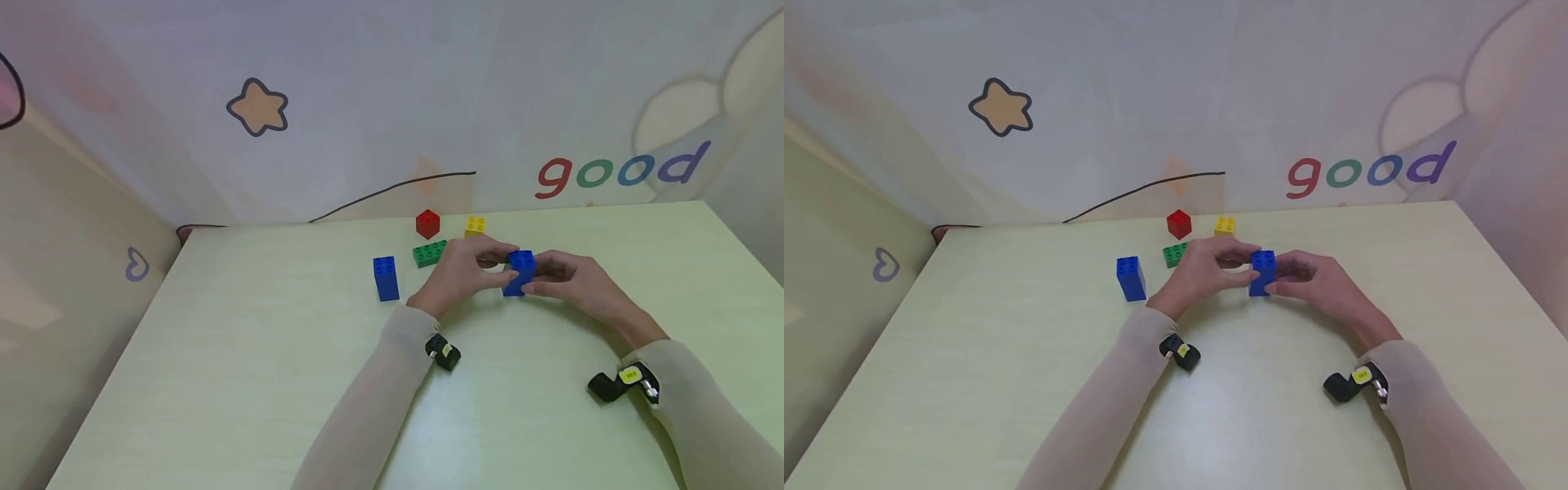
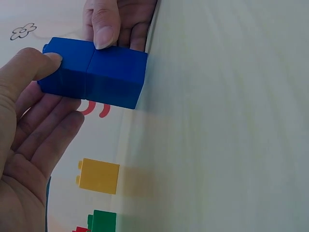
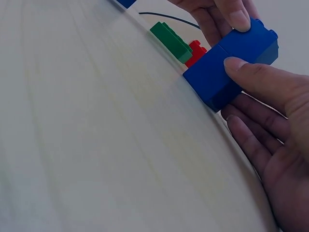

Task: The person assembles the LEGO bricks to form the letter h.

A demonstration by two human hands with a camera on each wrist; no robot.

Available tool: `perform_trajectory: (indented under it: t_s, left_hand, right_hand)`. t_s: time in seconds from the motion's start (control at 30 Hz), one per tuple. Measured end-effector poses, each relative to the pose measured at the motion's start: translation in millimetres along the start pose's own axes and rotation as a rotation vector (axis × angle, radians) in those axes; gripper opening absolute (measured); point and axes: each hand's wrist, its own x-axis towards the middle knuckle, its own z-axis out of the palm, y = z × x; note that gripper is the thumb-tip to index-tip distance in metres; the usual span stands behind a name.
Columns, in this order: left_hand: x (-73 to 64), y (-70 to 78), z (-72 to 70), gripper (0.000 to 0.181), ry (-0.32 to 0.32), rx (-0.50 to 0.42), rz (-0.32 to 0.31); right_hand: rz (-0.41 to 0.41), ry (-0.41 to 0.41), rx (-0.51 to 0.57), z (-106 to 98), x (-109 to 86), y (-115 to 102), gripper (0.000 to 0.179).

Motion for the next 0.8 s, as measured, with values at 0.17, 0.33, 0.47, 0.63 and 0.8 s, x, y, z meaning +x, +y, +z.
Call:
perform_trajectory:
  t_s: [0.17,0.33,0.47,0.63,0.8]
  left_hand:
    - [-1.7,0.6,0.8,0.040,0.000,-0.002,-0.007]
    - [-1.9,1.8,0.2,0.040,0.005,-0.008,-0.006]
    - [-1.8,2.7,-0.2,0.040,0.007,-0.009,-0.013]
    - [-1.9,3.6,1.3,0.040,0.007,-0.013,-0.044]
    - [-1.3,6.1,2.1,0.041,0.000,0.021,-0.057]
  right_hand:
    - [-0.010,0.024,0.000,1.0,-2.0,1.8,0.048]
    - [-0.027,0.028,0.021,1.3,-2.4,1.3,0.048]
    - [-0.029,0.031,0.023,1.5,-1.8,1.1,0.047]
    - [-0.023,0.034,0.012,1.9,-1.6,2.0,0.048]
    - [-0.029,0.033,0.024,2.0,-1.5,3.7,0.047]
